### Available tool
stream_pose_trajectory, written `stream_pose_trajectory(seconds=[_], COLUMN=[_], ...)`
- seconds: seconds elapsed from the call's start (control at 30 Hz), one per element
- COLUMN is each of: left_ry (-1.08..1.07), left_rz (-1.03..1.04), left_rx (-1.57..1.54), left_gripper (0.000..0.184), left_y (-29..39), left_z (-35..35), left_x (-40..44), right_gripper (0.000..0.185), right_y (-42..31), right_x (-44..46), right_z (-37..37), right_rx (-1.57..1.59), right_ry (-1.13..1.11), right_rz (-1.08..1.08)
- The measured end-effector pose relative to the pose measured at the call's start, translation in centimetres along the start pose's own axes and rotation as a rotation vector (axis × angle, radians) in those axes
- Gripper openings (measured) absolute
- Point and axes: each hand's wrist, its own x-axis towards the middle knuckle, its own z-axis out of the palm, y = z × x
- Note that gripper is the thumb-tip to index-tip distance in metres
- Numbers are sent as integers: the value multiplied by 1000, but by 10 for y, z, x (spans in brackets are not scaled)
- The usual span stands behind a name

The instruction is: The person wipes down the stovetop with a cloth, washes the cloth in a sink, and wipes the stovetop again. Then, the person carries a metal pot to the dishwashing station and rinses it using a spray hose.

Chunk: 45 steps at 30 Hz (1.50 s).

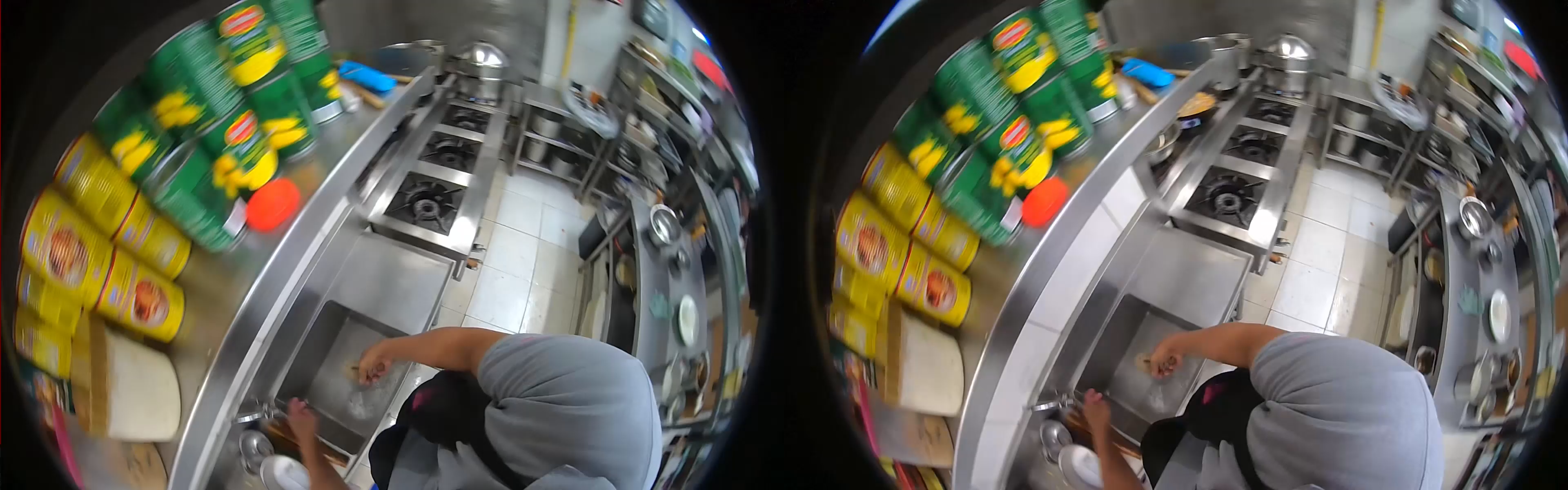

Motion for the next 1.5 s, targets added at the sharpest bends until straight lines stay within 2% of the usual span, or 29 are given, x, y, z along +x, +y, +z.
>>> stream_pose_trajectory(seconds=[0.03, 0.07, 0.13, 0.17, 0.23, 0.27, 0.4, 0.47, 0.5, 0.53, 0.57, 0.6, 0.67, 0.7, 0.77, 0.83, 0.9, 0.97, 1.0, 1.03, 1.07, 1.1, 1.13, 1.2, 1.3, 1.37, 1.43, 1.47, 1.5], left_ry=[-49, -104, -109, -107, -203, -110, -132, -159, -169, -358, -534, -542, -849, -862, -913, -859, -809, -778, -855, -899, -860, -811, -879, -1079, -1078, -1115, -986, -1114, -1135], left_rz=[73, 314, 352, 358, -46, 105, 144, 165, 171, -226, -629, -628, -1083, -1082, -941, -926, -878, -763, -723, -694, -313, 66, 93, -387, -233, -330, -469, -234, -229], left_rx=[-22, 198, 231, 230, -123, 171, 121, 91, 101, -152, -403, -390, -1307, -1293, -1841, -1617, -1397, -661, -522, -507, -679, -850, -853, -948, -931, -1016, -996, -717, -714], left_gripper=[62, 75, 64, 64, 44, 19, 14, 12, 12, 10, 13, 13, 21, 21, 29, 29, 29, 26, 21, 21, 21, 22, 22, 23, 19, 18, 22, 38, 38], left_y=[137, 180, 266, 254, 217, 226, 197, 186, 201, 236, 258, 256, 262, 269, 326, 374, 411, 427, 426, 466, 529, 572, 589, 614, 657, 696, 729, 744, 754], left_z=[-14, -5, 5, 19, 51, 45, 51, 53, 47, 33, 28, 35, 50, 62, 80, 108, 147, 195, 222, 243, 257, 277, 300, 348, 418, 454, 487, 506, 524], left_x=[-22, -39, -59, -60, -60, -57, -43, -37, -35, -33, -30, -30, -30, -32, -38, -35, -26, -13, -3, -1, -7, -13, -10, 5, 21, 28, 39, 52, 54], right_gripper=[20, 18, 17, 15, 14, 13, 11, 12, 13, 18, 18, 16, 17, 17, 22, 42, 57, 45, 45, 38, 31, 31, 27, 28, 30, 32, 33, 28, 28], right_y=[-3, -5, -4, -5, -3, -2, 0, -10, -20, -28, -33, -37, -35, -30, -14, 35, 110, 184, 202, 213, 226, 251, 273, 308, 359, 388, 413, 420, 423], right_x=[6, 12, 22, 29, 43, 47, 53, 43, 32, 19, 5, -8, -37, -52, -82, -111, -163, -157, -200, -256, -301, -319, -333, -385, -452, -491, -527, -550, -568], right_z=[-1, 1, 13, 24, 48, 57, 67, 57, 51, 47, 44, 41, 30, 19, -5, -40, -81, -141, -143, -130, -125, -137, -150, -163, -188, -196, -207, -208, -211], right_rx=[28, -49, -232, -364, -784, -984, -1222, -1223, -1450, -1674, -1662, -1747, -1820, -1814, -1803, -1218, -815, -432, -413, 78, 565, 602, 511, 463, 471, 477, 558, 513, 521], right_ry=[23, -98, -302, -295, -76, 81, 501, 530, 491, 444, 455, 377, 309, 307, 348, 765, 1084, 744, 785, 607, 411, 464, 583, 875, 1219, 1321, 1611, 1686, 1705], right_rz=[-20, 126, 336, 286, 15, -129, -498, -567, -748, -930, -934, -901, -866, -895, -910, -958, -843, -418, -411, -461, -516, -527, -688, -841, -865, -959, -996, -928, -919])
